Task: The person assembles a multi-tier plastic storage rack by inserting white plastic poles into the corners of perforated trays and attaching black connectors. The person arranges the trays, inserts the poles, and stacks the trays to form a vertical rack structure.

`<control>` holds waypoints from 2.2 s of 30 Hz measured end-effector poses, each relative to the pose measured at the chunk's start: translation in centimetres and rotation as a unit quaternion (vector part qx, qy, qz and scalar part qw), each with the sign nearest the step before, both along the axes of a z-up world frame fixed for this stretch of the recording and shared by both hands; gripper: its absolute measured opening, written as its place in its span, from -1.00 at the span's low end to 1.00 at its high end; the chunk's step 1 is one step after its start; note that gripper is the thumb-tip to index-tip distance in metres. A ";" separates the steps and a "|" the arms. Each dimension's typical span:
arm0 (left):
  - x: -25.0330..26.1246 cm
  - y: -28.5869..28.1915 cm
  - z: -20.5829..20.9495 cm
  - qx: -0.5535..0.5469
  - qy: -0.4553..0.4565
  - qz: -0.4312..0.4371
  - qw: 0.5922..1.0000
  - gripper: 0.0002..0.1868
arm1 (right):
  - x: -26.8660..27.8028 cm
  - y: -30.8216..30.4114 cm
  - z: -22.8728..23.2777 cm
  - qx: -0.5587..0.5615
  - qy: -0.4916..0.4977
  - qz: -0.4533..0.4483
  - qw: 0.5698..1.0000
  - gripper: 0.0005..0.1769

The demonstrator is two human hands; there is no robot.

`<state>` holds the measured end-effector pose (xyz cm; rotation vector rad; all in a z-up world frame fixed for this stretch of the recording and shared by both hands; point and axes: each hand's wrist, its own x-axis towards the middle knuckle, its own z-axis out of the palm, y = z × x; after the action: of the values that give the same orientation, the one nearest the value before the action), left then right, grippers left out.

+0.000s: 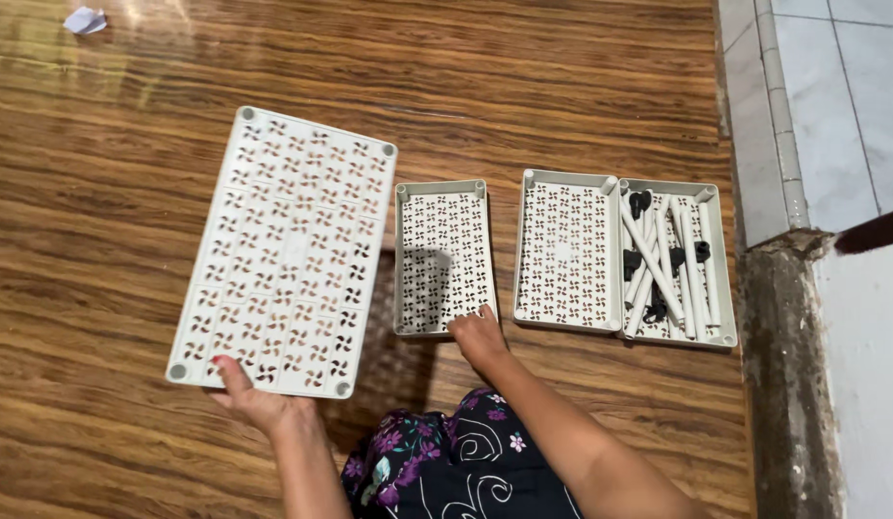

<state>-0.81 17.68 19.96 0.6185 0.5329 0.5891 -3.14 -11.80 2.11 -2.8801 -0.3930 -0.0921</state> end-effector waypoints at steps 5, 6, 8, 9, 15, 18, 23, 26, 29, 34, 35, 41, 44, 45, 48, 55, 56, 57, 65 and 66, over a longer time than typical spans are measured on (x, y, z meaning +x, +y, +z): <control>-0.1 -3.2 -1.5 0.043 -0.087 -0.072 0.993 -0.25 | -1.8 -4.2 -2.7 0.150 -0.023 -0.211 0.966 -0.71; -0.2 -3.8 -1.6 0.048 -0.082 -0.081 0.992 -0.24 | -2.1 -5.2 -2.6 0.169 -0.053 -0.270 0.947 -0.71; -0.7 -4.9 -1.8 0.062 -0.069 -0.098 0.991 -0.24 | -3.6 -7.4 -2.1 0.138 0.095 -0.382 0.909 -0.51; -1.1 -5.3 -1.8 0.060 -0.028 -0.097 0.993 -0.23 | -4.5 -8.2 -2.0 0.121 0.167 -0.436 0.876 -0.36; -2.5 -6.6 -1.3 0.041 0.014 -0.124 0.991 -0.22 | -7.9 -6.2 -1.8 0.088 0.184 -0.280 0.938 -0.42; -2.8 -6.7 -1.0 0.042 0.008 -0.131 0.990 -0.21 | -7.2 -3.2 -0.7 0.103 0.226 -0.250 0.936 -0.45; -2.0 -6.9 -0.5 0.039 -0.004 -0.140 0.989 -0.17 | -4.1 1.3 0.1 0.080 0.338 -0.162 0.923 -0.26; -1.1 -7.2 -0.3 0.052 0.057 -0.135 0.988 -0.17 | -2.8 0.2 -0.6 0.192 0.143 -0.181 0.954 -0.13; -0.1 -7.4 -0.6 0.073 -0.014 -0.154 0.985 -0.14 | -2.9 -6.3 -1.6 0.316 -0.003 -0.338 0.887 -0.42; 0.4 -7.7 -2.0 0.056 -0.033 -0.159 0.985 -0.18 | -7.4 -21.4 -2.0 0.149 -0.014 -0.576 0.803 -0.48; 0.3 -7.7 -2.3 0.049 -0.030 -0.152 0.987 -0.18 | -8.0 -22.8 -2.0 -0.010 0.129 -0.544 0.829 -0.43; -0.3 -7.5 -2.8 0.067 -0.012 -0.146 0.987 -0.18 | -7.6 -20.9 -2.2 0.022 0.142 -0.497 0.856 -0.35; -0.5 -6.9 -2.6 0.058 0.046 -0.121 0.990 -0.15 | -6.5 -18.3 -3.2 0.035 0.182 -0.473 0.862 -0.29; -0.5 -6.6 -2.5 0.060 0.035 -0.120 0.990 -0.15 | -6.2 -17.4 -3.6 0.018 0.168 -0.454 0.875 -0.28; -0.7 -5.7 -2.3 0.066 0.006 -0.114 0.991 -0.16 | -5.1 -14.4 -5.1 -0.010 0.121 -0.402 0.907 -0.30; -1.1 -2.8 -3.2 0.058 -0.019 -0.079 0.995 -0.18 | -3.6 -8.8 -4.1 0.053 0.165 -0.357 0.918 -0.30; -1.1 -2.4 -3.4 0.057 -0.024 -0.073 0.995 -0.18 | -3.4 -8.5 -3.5 0.057 0.181 -0.356 0.915 -0.27; -1.1 -2.0 -3.6 0.058 -0.030 -0.068 0.996 -0.17 | -3.2 -8.4 -3.0 0.066 0.198 -0.368 0.906 -0.26; -0.9 3.9 -1.5 0.159 -0.112 -0.016 0.981 -0.08 | -2.6 -14.1 -2.6 0.319 0.065 -0.533 0.781 -0.14; -1.5 4.8 -0.9 0.189 -0.081 -0.009 0.979 -0.07 | -2.9 -16.3 -2.7 0.287 0.054 -0.518 0.804 -0.11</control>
<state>-2.26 22.45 19.11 0.9234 0.2612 0.7250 -6.04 -28.06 -0.57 -2.1287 1.0717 -0.1830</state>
